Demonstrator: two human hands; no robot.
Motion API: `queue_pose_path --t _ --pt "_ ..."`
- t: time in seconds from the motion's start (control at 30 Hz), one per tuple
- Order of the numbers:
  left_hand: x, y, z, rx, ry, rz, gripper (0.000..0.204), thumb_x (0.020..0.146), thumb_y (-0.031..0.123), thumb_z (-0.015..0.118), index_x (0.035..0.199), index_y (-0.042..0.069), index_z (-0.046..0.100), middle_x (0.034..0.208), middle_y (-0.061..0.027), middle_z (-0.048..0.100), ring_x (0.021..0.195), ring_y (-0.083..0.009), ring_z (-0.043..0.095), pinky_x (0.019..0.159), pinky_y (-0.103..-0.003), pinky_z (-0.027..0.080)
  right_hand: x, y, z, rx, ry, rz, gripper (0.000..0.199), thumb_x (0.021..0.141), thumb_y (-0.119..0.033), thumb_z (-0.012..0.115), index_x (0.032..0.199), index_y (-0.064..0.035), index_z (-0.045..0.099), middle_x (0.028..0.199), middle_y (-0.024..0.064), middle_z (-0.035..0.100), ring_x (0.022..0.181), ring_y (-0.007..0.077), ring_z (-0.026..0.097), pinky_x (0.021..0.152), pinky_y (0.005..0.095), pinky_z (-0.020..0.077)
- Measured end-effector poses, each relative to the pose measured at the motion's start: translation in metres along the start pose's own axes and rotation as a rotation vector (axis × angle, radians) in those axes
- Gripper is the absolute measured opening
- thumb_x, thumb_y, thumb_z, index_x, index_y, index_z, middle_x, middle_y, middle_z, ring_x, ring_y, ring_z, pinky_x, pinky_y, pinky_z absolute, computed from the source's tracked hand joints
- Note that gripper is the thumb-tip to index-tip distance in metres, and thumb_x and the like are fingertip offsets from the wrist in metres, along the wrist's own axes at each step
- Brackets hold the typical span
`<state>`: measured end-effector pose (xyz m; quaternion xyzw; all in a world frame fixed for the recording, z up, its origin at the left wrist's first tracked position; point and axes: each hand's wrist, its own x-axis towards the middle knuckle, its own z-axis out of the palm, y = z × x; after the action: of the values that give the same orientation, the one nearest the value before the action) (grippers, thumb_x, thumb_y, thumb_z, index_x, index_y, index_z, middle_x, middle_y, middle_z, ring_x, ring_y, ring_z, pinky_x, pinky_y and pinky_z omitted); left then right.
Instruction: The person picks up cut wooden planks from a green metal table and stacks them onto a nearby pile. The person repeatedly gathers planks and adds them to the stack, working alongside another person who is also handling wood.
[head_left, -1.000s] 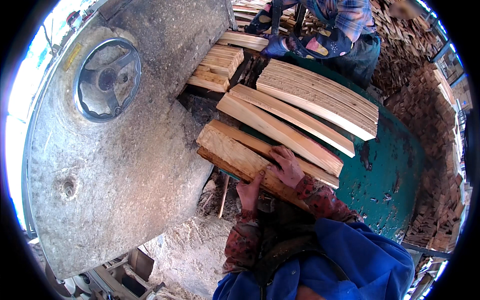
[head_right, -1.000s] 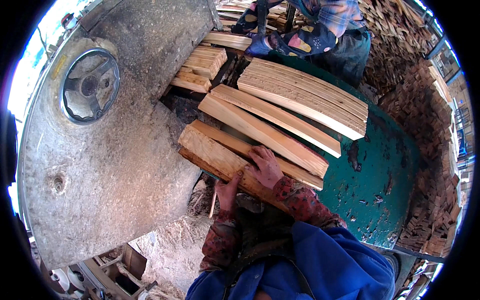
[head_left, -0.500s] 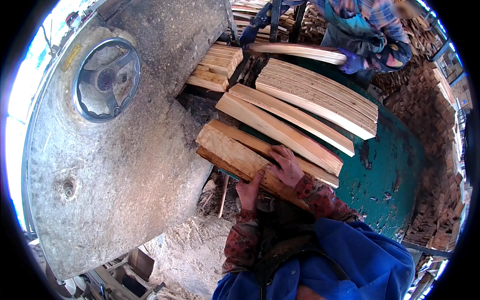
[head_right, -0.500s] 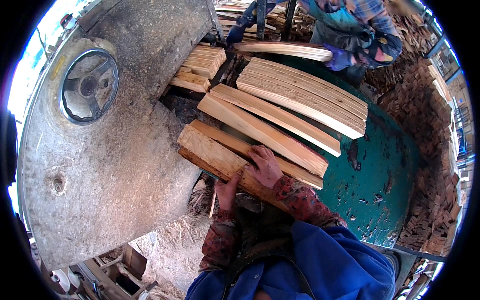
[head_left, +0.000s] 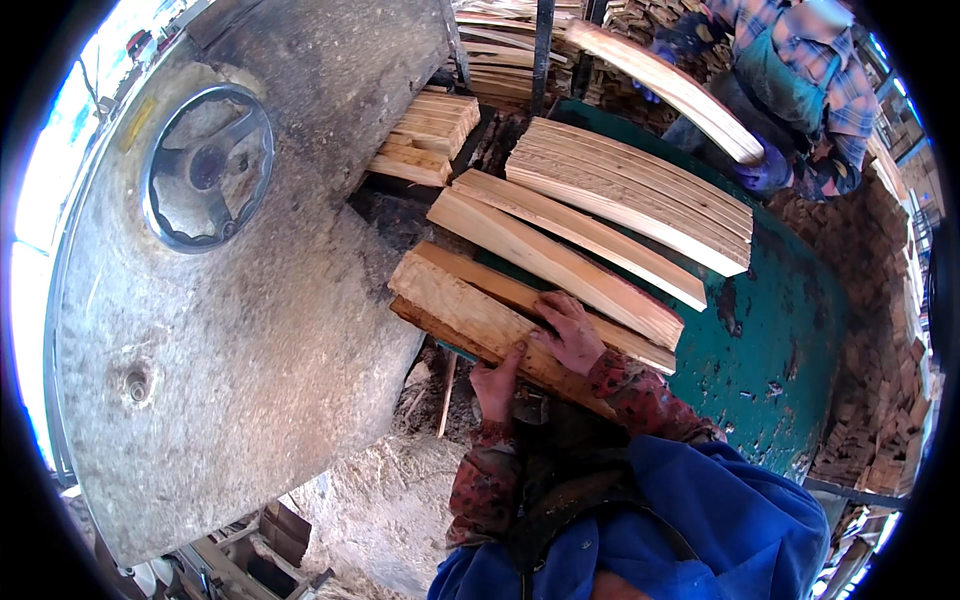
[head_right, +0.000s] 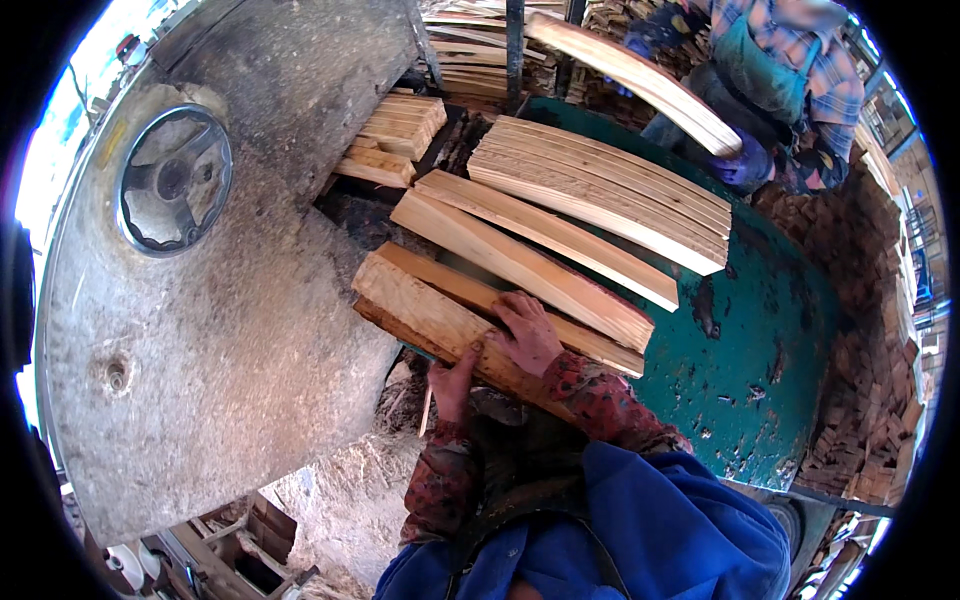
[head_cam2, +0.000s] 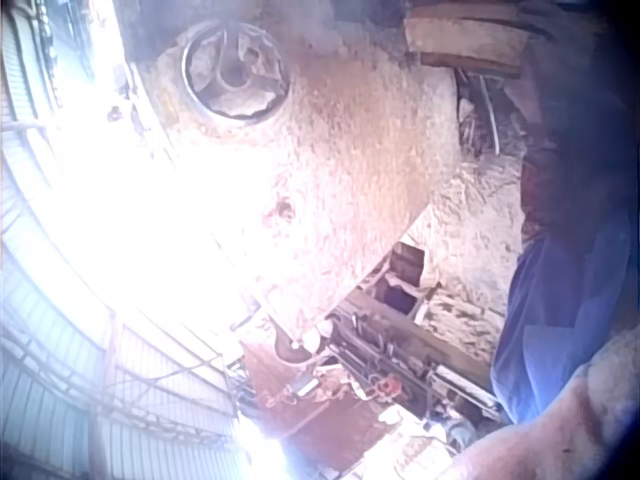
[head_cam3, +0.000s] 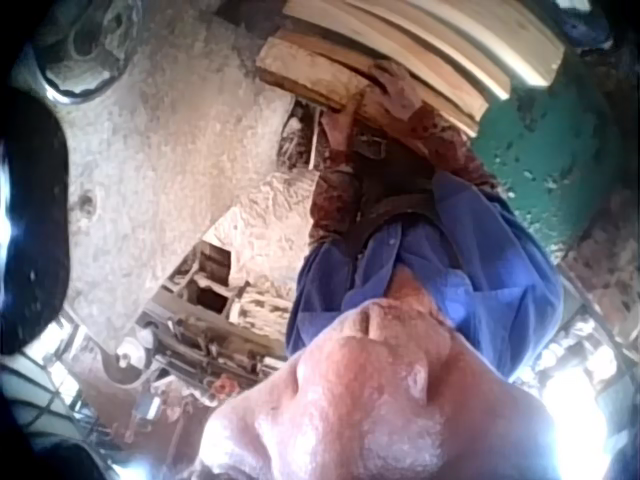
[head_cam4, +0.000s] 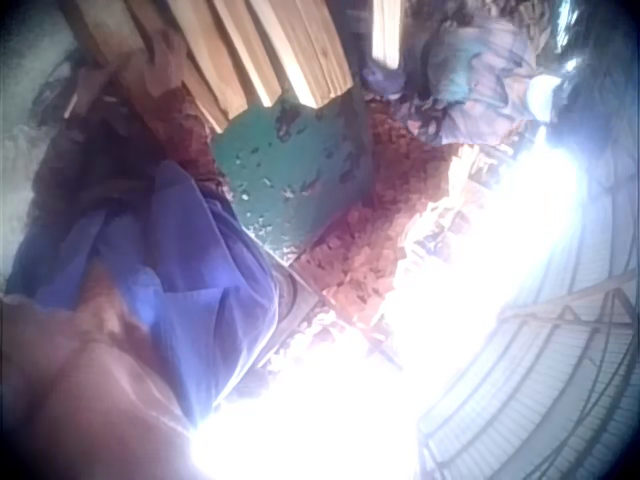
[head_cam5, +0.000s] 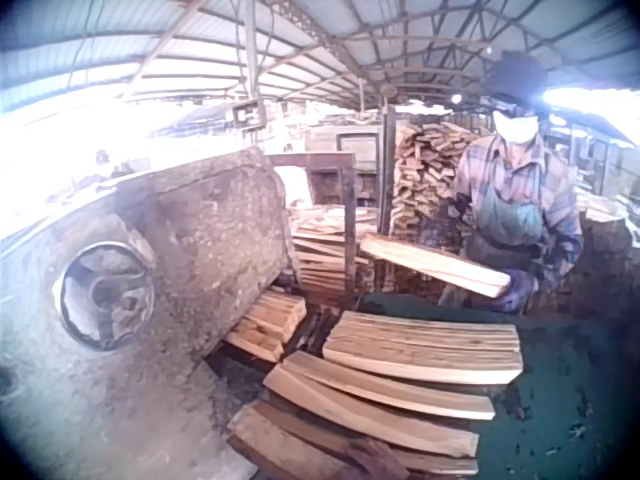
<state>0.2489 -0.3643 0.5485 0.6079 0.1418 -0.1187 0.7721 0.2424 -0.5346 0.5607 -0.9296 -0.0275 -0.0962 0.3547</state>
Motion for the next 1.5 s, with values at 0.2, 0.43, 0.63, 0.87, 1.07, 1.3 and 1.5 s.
queue_pose_path --t 0.2,0.43,0.63,0.87,1.07,1.3,1.5 --pt "0.003 -0.005 -0.001 0.01 0.006 -0.072 0.048 0.078 0.016 0.084 0.114 -0.008 0.063 0.109 -0.01 0.068 0.093 -0.0157 0.063 0.083 -0.03 0.052 -0.002 0.006 0.004 0.023 0.013 -0.047 0.05 0.083 -0.02 0.073 0.125 0.0014 0.057 0.132 0.0208 0.051 0.127 0.041 0.045 0.107 0.0474 0.0386" --pt "0.002 -0.005 -0.001 -0.007 0.009 -0.041 0.045 0.079 0.016 0.084 0.112 -0.007 0.065 0.107 -0.0094 0.069 0.091 -0.0152 0.063 0.081 -0.029 0.052 -0.021 -0.029 -0.014 0.001 -0.049 -0.038 0.051 0.077 -0.01 0.071 0.124 0.0002 0.055 0.133 0.0209 0.048 0.127 0.0407 0.044 0.106 0.0473 0.0396" --pt "0.007 -0.013 -0.006 0.004 -0.019 -0.076 0.042 0.081 0.015 0.081 0.112 -0.008 0.064 0.107 -0.0096 0.068 0.091 -0.0154 0.063 0.081 -0.029 0.053 -0.049 -0.043 -0.016 0.007 -0.066 -0.033 0.056 0.081 -0.014 0.072 0.131 -0.0006 0.053 0.142 0.0214 0.042 0.132 0.0421 0.041 0.11 0.047 0.0368" --pt "0.003 -0.003 0.001 0.007 0.015 -0.058 0.046 0.081 0.015 0.08 0.115 -0.01 0.062 0.11 -0.0119 0.067 0.094 -0.0178 0.064 0.08 -0.03 0.054 -0.048 -0.057 -0.027 0.018 -0.031 -0.069 0.053 0.078 -0.01 0.073 0.126 0.0008 0.055 0.136 0.0212 0.046 0.128 0.0421 0.044 0.108 0.047 0.04" --pt "0.005 -0.011 -0.004 -0.01 0.041 -0.079 0.047 0.079 0.015 0.081 0.114 -0.011 0.062 0.109 -0.0111 0.067 0.093 -0.0167 0.063 0.08 -0.03 0.053 -0.048 -0.089 -0.074 0.158 -0.05 -0.156 0.052 0.078 -0.01 0.075 0.126 -0.0038 0.056 0.128 0.0211 0.053 0.12 0.0403 0.052 0.1 0.0448 0.0472" --pt "0.007 -0.017 -0.004 -0.025 0.063 -0.05 0.045 0.078 0.013 0.082 0.113 -0.01 0.064 0.108 -0.009 0.068 0.092 -0.0159 0.063 0.082 -0.029 0.051 -0.019 -0.023 -0.101 -0.297 0.092 -0.037 0.061 0.079 -0.027 0.076 0.129 -0.0013 0.054 0.124 0.0213 0.055 0.116 0.0408 0.052 0.099 0.0483 0.0428" --pt "0.01 -0.02 -0.007 -0.053 0.044 0.027 0.041 0.076 0.014 0.083 0.107 -0.008 0.066 0.102 -0.0082 0.069 0.089 -0.0139 0.061 0.081 -0.028 0.051 -0.02 -0.002 -0.099 -0.287 -0.26 0.109 0.062 0.084 -0.038 0.07 0.128 0.0017 0.053 0.113 0.0235 0.059 0.107 0.0434 0.056 0.091 0.0488 0.0456"
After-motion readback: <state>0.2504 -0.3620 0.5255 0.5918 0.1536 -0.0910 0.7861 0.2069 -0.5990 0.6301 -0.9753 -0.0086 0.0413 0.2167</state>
